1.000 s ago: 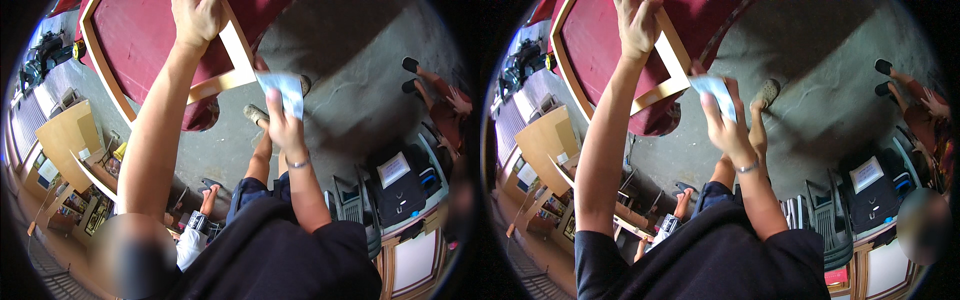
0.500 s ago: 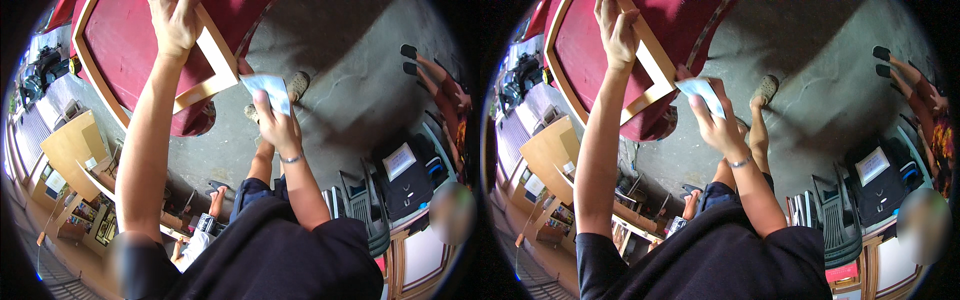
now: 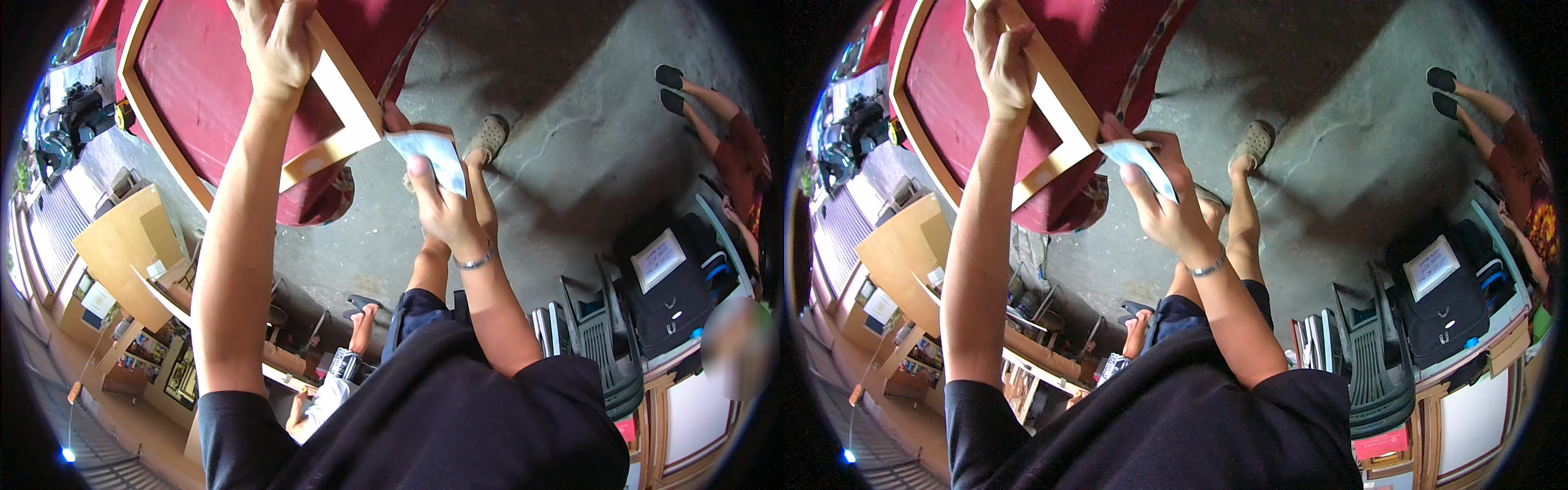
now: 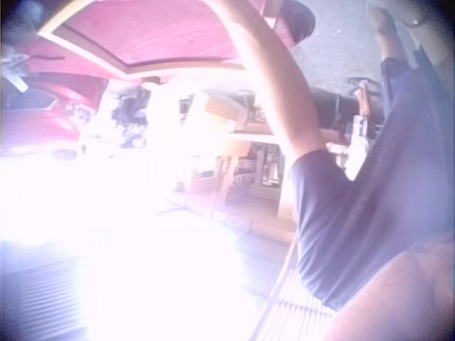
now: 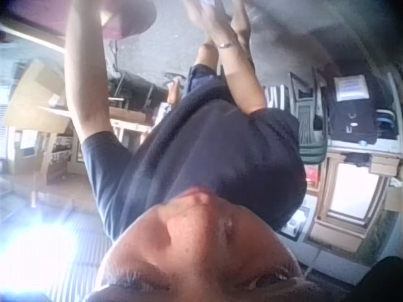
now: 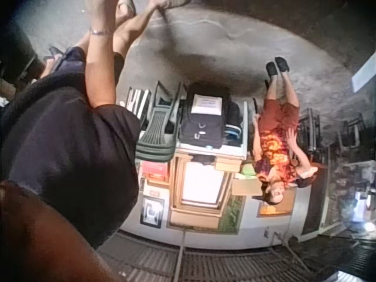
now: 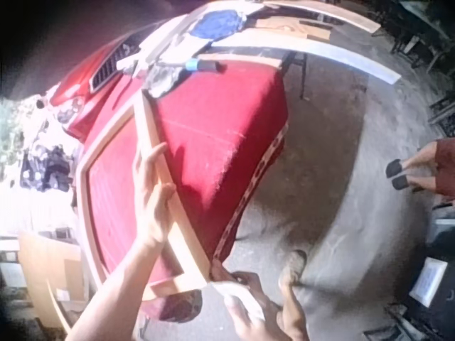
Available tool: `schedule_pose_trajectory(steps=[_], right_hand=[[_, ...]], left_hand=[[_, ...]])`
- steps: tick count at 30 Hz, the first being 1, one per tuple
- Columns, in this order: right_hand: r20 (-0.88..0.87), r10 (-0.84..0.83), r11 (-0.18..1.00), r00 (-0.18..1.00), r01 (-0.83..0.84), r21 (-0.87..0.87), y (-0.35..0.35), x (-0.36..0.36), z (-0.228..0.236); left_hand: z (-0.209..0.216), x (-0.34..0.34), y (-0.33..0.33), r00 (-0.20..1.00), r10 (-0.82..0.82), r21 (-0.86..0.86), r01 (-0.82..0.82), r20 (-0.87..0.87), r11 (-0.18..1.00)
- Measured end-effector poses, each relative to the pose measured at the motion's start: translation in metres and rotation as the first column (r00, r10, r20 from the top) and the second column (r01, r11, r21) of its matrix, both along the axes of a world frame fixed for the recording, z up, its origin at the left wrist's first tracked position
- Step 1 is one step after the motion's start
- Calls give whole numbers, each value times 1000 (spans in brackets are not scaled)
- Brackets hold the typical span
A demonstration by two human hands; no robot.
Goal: The person sands a rectangular wooden frame with a sanding block, moving along the edges and corners. Another person briefly places a flat wooden panel on the workbench, which the person then removes. The person continues sanding the frame.
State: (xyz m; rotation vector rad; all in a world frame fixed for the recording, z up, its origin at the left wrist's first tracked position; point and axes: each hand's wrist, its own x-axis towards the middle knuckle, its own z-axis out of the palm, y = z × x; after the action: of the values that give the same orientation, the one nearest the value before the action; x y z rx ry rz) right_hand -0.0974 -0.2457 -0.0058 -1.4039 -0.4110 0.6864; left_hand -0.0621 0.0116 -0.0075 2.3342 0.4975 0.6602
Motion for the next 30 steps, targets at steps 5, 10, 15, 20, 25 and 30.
schedule_pose_trajectory(steps=[5, 10, 15, 20, 25, 30], right_hand=[[75, -11, 1000, 997, 12, -11, 8, 6, 6], [137, -8, 999, 991, 3, 36, 30, 21, 11], [151, -23, 999, 988, 30, -43, 3, 0, 17], [224, -16, 999, 974, 24, -34, 8, 6, 17], [164, 39, 997, 986, -26, -79, 21, 16, 22], [229, 69, 993, 971, -46, -107, 1, 7, 28]], left_hand=[[1, 1, 0, 999, -4, 39, 5, -42, 999], [11, 3, -9, 997, 48, -57, -52, -69, 997], [-4, 1, 0, 1000, 6, 0, -6, 21, 1000], [-2, 4, -3, 999, -3, 19, 2, 32, 1000], [-1, 2, -2, 1000, 1, 18, -1, 2, 1000], [-7, 2, 0, 998, -11, 22, 10, 61, 1000]])
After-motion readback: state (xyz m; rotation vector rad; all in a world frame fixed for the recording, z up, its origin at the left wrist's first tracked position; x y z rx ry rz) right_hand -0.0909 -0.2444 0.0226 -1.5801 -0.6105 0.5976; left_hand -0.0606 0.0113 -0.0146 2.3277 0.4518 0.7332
